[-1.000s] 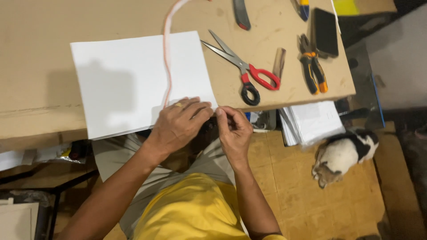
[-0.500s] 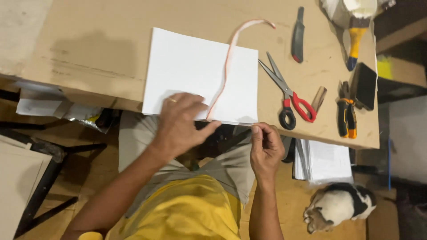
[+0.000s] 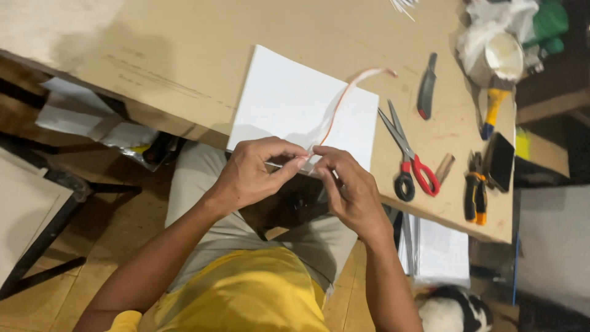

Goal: The person sits on the floor and uses scissors to trim the edges of a white sheet of paper. They then fold a piece of white ribbon and cut it to size before applying glue to the paper using a brush.

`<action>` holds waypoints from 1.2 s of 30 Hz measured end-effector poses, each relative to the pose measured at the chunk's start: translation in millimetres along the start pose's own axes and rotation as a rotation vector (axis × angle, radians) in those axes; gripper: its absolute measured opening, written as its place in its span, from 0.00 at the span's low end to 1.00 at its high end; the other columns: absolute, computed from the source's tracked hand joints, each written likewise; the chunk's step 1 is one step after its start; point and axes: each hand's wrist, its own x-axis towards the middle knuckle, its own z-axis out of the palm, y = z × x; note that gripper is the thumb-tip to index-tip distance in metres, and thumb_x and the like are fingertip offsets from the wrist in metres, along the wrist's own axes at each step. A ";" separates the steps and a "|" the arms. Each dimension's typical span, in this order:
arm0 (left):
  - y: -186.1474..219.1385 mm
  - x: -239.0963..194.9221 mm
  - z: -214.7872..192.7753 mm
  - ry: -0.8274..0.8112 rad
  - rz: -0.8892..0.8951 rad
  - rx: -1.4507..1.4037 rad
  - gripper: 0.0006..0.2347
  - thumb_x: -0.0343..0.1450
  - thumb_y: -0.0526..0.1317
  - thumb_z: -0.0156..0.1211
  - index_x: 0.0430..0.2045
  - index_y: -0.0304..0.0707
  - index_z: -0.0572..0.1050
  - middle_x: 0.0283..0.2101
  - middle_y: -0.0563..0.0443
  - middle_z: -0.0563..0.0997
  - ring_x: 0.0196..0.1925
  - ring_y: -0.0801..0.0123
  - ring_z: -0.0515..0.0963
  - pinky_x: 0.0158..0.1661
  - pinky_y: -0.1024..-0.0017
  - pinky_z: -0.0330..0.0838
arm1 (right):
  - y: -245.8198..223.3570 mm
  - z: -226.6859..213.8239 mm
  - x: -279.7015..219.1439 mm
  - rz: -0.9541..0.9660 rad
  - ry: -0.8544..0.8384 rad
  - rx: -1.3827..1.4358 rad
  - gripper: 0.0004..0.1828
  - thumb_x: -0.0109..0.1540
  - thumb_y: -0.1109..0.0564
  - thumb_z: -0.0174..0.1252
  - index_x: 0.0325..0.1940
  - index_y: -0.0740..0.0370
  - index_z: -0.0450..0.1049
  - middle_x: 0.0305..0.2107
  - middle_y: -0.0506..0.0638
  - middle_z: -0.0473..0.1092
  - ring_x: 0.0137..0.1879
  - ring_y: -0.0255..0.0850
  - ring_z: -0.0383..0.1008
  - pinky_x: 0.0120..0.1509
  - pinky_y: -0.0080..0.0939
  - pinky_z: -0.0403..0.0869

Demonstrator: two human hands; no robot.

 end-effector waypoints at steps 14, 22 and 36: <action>-31.2 -5.9 -2.3 0.045 -0.179 -0.345 0.09 0.73 0.34 0.62 0.45 0.32 0.83 0.34 0.39 0.88 0.39 0.68 0.87 0.43 0.71 0.84 | -2.4 28.7 20.0 0.006 0.135 -0.062 0.02 0.66 0.62 0.62 0.42 0.61 0.80 0.40 0.55 0.78 0.30 0.42 0.77 0.26 0.34 0.73; -36.8 -6.4 0.9 0.056 -0.154 -0.358 0.09 0.74 0.33 0.61 0.46 0.30 0.82 0.34 0.37 0.88 0.39 0.68 0.87 0.42 0.72 0.84 | 0.2 34.5 21.0 -0.021 0.153 -0.075 0.03 0.65 0.63 0.63 0.43 0.63 0.80 0.38 0.56 0.78 0.28 0.42 0.76 0.24 0.34 0.72; -43.3 -5.0 7.4 0.079 -0.095 -0.419 0.10 0.73 0.34 0.65 0.45 0.26 0.82 0.34 0.37 0.87 0.40 0.70 0.85 0.41 0.71 0.84 | 10.0 39.8 15.8 -0.088 0.205 -0.100 0.05 0.63 0.65 0.64 0.43 0.64 0.81 0.38 0.58 0.78 0.31 0.44 0.78 0.27 0.36 0.74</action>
